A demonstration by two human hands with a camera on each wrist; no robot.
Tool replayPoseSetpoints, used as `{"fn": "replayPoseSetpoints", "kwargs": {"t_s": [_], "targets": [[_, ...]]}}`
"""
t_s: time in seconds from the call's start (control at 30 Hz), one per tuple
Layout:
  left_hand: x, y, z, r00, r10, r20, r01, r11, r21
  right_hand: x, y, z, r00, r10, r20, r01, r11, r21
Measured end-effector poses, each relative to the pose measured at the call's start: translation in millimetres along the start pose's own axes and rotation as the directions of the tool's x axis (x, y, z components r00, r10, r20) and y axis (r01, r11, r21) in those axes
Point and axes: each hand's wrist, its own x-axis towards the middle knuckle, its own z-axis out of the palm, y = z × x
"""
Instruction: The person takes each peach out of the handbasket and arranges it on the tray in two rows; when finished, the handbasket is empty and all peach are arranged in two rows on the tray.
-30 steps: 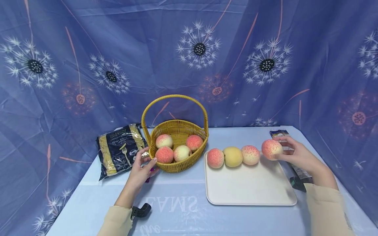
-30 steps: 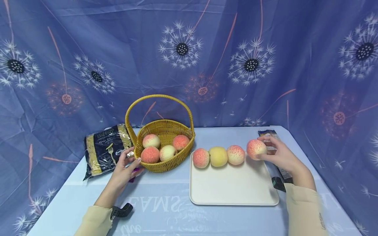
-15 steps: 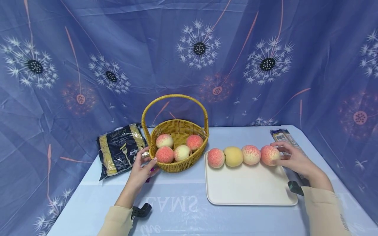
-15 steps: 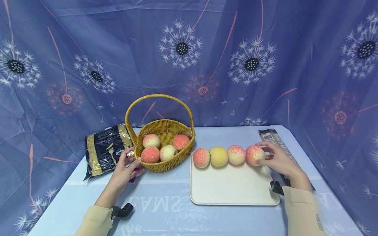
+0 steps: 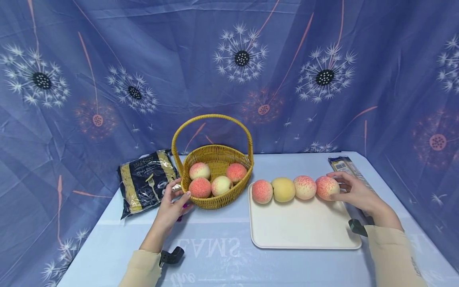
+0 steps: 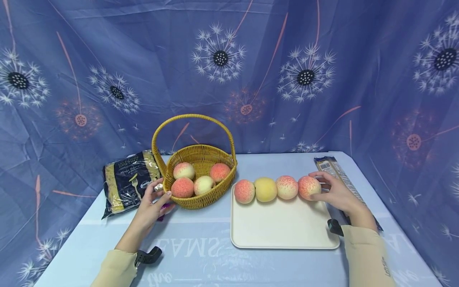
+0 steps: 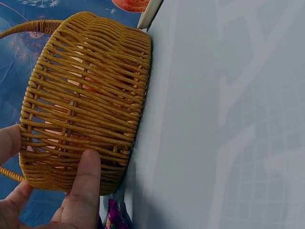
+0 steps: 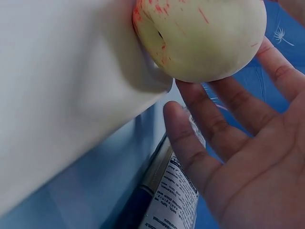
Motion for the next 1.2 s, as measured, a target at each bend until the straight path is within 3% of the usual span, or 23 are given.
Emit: {"fn": "replayPoseSetpoints", "kwargs": {"t_s": [0.4,0.7,1.0,1.2], "targets": [[0.0,-0.1,0.1,1.0,-0.008,0.001,0.008,1.0,0.001,0.6,-5.1,0.0,0.995,0.092,0.037,-0.092,0.996,-0.015],[-1.0,-0.5,-0.7,1.0,-0.007,0.002,0.007,1.0,-0.006,-0.9,-6.3,-1.8,0.993,0.104,0.049,-0.105,0.994,0.016],[-0.6,-1.6,0.1,1.0,-0.002,0.003,0.002,1.0,0.009,3.5,-23.0,-10.0,0.999,0.035,0.021,-0.033,0.998,-0.057],[0.0,-1.3,0.3,1.0,0.007,0.003,-0.007,1.0,0.015,13.0,-54.1,-14.5,0.999,-0.037,-0.002,0.037,0.996,-0.085]]}}
